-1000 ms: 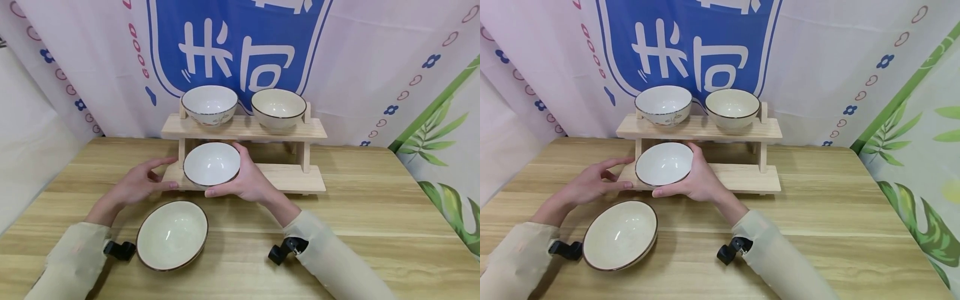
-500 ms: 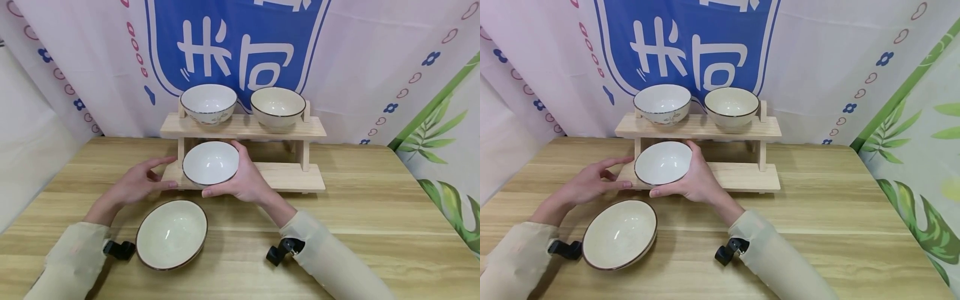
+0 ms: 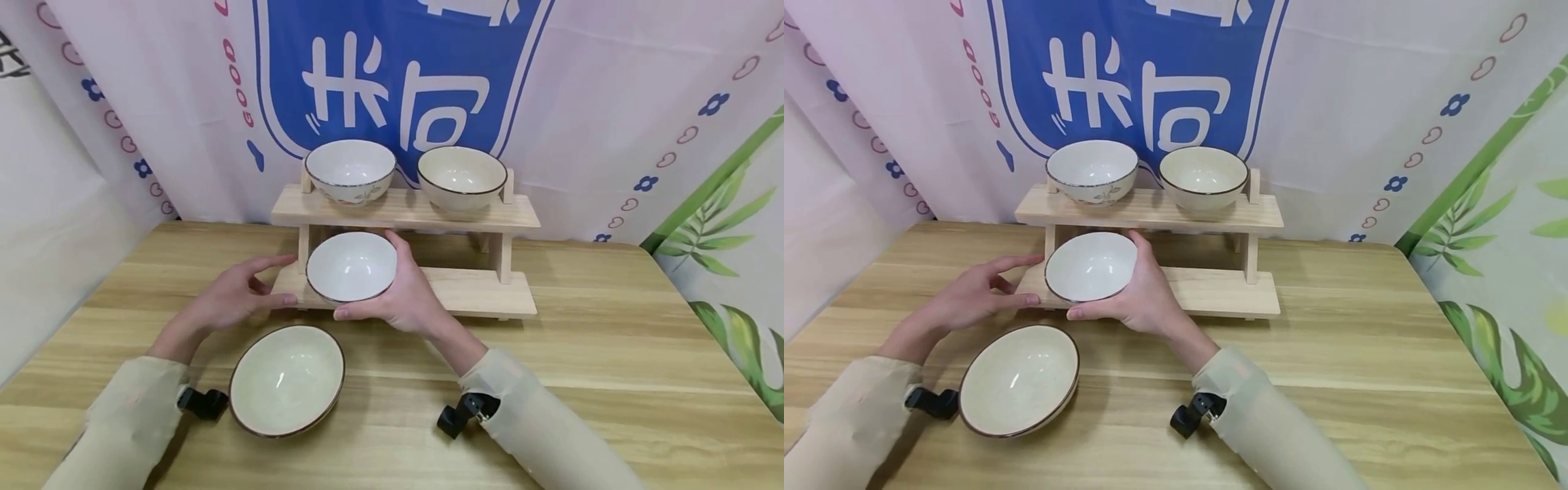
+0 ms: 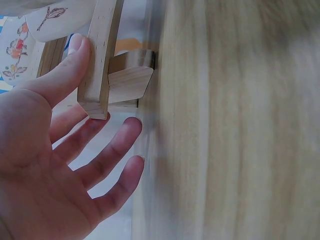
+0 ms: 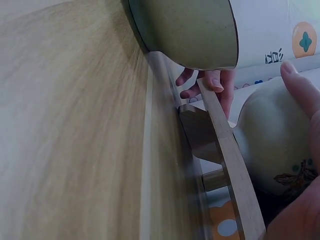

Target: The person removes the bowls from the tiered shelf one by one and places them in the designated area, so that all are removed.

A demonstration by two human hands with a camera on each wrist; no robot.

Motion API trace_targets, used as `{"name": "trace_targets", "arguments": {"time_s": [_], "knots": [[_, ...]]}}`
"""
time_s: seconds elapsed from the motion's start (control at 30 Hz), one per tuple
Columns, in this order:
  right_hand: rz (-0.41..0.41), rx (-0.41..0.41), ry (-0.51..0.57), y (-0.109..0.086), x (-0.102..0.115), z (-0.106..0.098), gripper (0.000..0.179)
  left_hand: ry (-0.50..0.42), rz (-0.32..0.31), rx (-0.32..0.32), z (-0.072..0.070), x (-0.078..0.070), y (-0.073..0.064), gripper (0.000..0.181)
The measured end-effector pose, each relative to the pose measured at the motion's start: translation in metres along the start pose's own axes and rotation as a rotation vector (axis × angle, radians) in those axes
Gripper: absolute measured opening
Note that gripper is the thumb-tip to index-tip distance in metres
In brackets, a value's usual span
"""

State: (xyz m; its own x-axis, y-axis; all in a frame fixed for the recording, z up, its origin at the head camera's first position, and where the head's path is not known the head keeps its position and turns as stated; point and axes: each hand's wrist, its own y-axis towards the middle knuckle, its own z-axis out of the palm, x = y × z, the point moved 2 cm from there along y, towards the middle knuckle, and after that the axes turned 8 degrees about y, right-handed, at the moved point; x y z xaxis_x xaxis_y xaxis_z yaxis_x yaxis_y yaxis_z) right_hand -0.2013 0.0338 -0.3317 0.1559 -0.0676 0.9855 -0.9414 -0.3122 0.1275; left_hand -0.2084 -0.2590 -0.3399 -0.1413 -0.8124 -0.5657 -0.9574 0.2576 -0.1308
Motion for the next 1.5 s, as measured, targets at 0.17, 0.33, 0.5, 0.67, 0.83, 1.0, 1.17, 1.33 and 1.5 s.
{"name": "trace_targets", "arguments": {"time_s": [0.17, 0.33, 0.5, 0.67, 0.83, 1.0, 1.17, 1.33, 1.5], "knots": [[-0.004, 0.002, 0.01, -0.001, -0.002, 0.001, 0.133, -0.007, 0.01, 0.003, 0.001, 0.001, -0.001, 0.084], [-0.003, 0.009, -0.005, -0.002, -0.003, 0.0, 0.13, -0.011, 0.02, -0.003, 0.003, 0.002, -0.003, 0.083], [0.001, 0.02, -0.04, -0.006, -0.002, -0.002, 0.13, -0.01, 0.023, -0.006, 0.003, 0.003, -0.002, 0.082], [0.008, 0.037, -0.039, -0.012, 0.0, -0.005, 0.13, -0.009, 0.027, -0.009, 0.002, 0.003, -0.003, 0.082], [0.008, 0.043, -0.018, -0.019, 0.006, -0.009, 0.129, -0.01, 0.027, -0.005, 0.002, 0.003, -0.003, 0.082], [0.004, 0.049, 0.028, -0.025, 0.009, -0.015, 0.126, -0.007, 0.02, -0.002, 0.003, 0.002, -0.001, 0.084], [0.014, 0.073, 0.037, -0.032, 0.013, -0.021, 0.124, 0.001, 0.033, -0.008, 0.003, 0.002, 0.0, 0.083], [0.004, 0.099, 0.047, -0.04, 0.017, -0.025, 0.123, 0.007, 0.042, -0.01, 0.003, 0.002, 0.0, 0.083], [-0.003, 0.117, 0.041, -0.048, 0.023, -0.029, 0.123, 0.007, 0.042, -0.011, 0.003, 0.0, 0.001, 0.082]]}}
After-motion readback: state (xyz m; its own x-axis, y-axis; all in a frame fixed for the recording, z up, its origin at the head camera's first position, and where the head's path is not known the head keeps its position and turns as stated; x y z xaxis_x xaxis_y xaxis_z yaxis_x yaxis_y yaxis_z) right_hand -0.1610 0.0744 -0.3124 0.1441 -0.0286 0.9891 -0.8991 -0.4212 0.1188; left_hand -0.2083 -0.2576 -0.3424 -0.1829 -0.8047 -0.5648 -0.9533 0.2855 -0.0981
